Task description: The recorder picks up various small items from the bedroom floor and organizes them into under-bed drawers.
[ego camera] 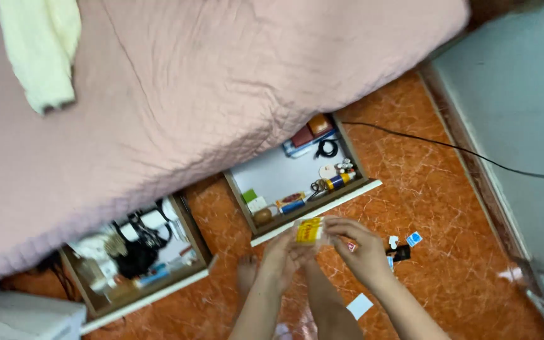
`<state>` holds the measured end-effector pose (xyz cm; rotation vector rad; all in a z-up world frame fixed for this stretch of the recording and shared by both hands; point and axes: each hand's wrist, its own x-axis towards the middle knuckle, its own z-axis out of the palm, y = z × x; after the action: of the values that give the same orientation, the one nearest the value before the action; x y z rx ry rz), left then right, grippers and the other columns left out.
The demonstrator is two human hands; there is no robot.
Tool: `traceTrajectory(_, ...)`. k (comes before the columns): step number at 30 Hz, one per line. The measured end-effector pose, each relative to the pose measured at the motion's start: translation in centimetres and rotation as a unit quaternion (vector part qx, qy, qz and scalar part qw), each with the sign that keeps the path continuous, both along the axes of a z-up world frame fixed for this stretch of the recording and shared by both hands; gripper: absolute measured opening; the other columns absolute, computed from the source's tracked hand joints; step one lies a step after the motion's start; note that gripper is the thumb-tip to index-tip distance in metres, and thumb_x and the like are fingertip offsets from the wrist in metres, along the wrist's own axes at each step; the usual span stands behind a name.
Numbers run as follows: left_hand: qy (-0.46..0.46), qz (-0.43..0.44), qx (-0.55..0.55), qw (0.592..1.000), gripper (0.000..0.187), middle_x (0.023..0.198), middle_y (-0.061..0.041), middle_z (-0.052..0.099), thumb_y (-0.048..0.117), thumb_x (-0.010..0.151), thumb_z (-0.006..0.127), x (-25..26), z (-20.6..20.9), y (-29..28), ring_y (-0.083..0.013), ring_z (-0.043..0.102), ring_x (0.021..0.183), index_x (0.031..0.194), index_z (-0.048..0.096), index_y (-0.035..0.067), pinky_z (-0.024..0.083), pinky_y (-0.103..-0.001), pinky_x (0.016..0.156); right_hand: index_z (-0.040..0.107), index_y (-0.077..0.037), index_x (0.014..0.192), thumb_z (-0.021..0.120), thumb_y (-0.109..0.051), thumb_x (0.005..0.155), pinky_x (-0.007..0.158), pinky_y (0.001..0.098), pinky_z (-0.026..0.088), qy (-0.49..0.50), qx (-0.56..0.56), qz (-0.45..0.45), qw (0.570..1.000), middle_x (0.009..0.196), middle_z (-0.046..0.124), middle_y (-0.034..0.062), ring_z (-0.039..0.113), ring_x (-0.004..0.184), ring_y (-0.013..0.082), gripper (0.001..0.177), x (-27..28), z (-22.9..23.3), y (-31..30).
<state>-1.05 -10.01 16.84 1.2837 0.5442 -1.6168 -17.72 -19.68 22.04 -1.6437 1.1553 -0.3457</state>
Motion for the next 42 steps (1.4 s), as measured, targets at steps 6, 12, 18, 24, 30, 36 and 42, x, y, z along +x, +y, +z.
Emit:
traceTrajectory(6, -0.074, 0.098, 0.06, 0.991, 0.038, 0.119, -0.007, 0.068, 0.007, 0.094, 0.066, -1.4, -13.8, 1.0, -0.0214, 0.068, 0.097, 0.131, 0.062, 0.008, 0.057, -0.037, 0.079, 0.077, -0.006, 0.105, 0.069, 0.003, 0.083, 0.105, 0.0356, 0.052, 0.01, 0.015, 0.146, 0.989, 0.126, 0.074, 0.0073, 0.067, 0.123, 0.0208, 0.025, 0.4, -10.7, -3.1)
traceTrajectory(12, -0.117, 0.141, 0.104, 0.978, 0.03, 0.119, -0.007, 0.071, 0.006, 0.097, 0.063, 2.1, -16.2, 5.5, -0.0176, 0.07, 0.102, 0.127, 0.063, 0.008, 0.06, -0.033, 0.08, 0.06, -0.017, 0.135, 0.065, -0.011, 0.093, 0.09, 0.0318, 0.055, 0.112, 0.295, 0.035, 0.948, 0.13, 0.07, 0.0008, 0.07, 0.104, 0.0163, 0.043, 6.2, -17.7, -1.5)
traceTrajectory(18, -0.142, 0.196, 0.095, 0.966, 0.029, 0.116, -0.004, 0.073, 0.007, 0.095, 0.064, 5.8, -19.1, 13.1, -0.0144, 0.065, 0.095, 0.124, 0.066, 0.009, 0.05, -0.031, 0.072, 0.072, -0.009, 0.13, 0.075, -0.005, 0.088, 0.066, 0.028, 0.048, 0.091, 0.326, 0.092, 0.937, 0.092, 0.068, 0.0065, 0.059, 0.079, 0.0141, 0.043, 11.3, -25.7, 6.2)
traceTrajectory(24, -0.136, 0.225, 0.129, 0.956, 0.029, 0.111, -0.002, 0.073, 0.006, 0.092, 0.07, 12.0, -26.6, 24.4, -0.0133, 0.067, 0.097, 0.121, 0.068, 0.01, 0.055, -0.03, 0.079, 0.072, -0.007, 0.121, 0.077, -0.006, 0.087, 0.057, 0.0256, 0.047, 0.142, 0.332, 0.156, 0.92, 0.083, 0.07, 0.002, 0.056, 0.066, 0.0102, 0.034, 20.9, -29.8, 15.6)
traceTrajectory(30, -0.155, 0.191, 0.181, 0.952, 0.028, 0.113, 0.004, 0.068, 0.011, 0.092, 0.07, 22.0, -28.1, 35.1, -0.011, 0.067, 0.102, 0.12, 0.07, 0.015, 0.059, -0.031, 0.083, 0.074, 0.001, 0.111, 0.072, -0.009, 0.094, 0.061, 0.0269, 0.055, 0.133, 0.3, 0.249, 0.911, 0.082, 0.072, 0.0051, 0.062, 0.067, 0.0116, 0.019, 30.8, -34.5, 26.2)
traceTrajectory(36, -0.177, 0.341, 0.109, 0.917, 0.026, 0.112, -0.003, 0.066, 0.007, 0.092, 0.073, 26.4, -36.8, 45.7, -0.0163, 0.066, 0.101, 0.118, 0.069, 0.009, 0.058, -0.035, 0.082, 0.071, -0.001, 0.111, 0.069, -0.004, 0.091, 0.068, 0.0276, 0.059, 0.092, 0.344, 0.244, 0.902, 0.091, 0.074, 0.0055, 0.069, 0.074, 0.0129, 0.02, 39.8, -36.8, 34.1)
traceTrajectory(42, -0.179, 0.393, 0.097, 0.897, 0.029, 0.115, -0.004, 0.068, 0.007, 0.09, 0.072, 30.6, -35.3, 50.2, -0.0156, 0.066, 0.104, 0.118, 0.067, 0.007, 0.06, -0.036, 0.084, 0.068, 0.0, 0.111, 0.067, -0.005, 0.093, 0.072, 0.0303, 0.06, 0.102, 0.337, 0.259, 0.899, 0.097, 0.075, 0.0077, 0.071, 0.078, 0.0157, 0.019, 45.0, -39.6, 37.4)
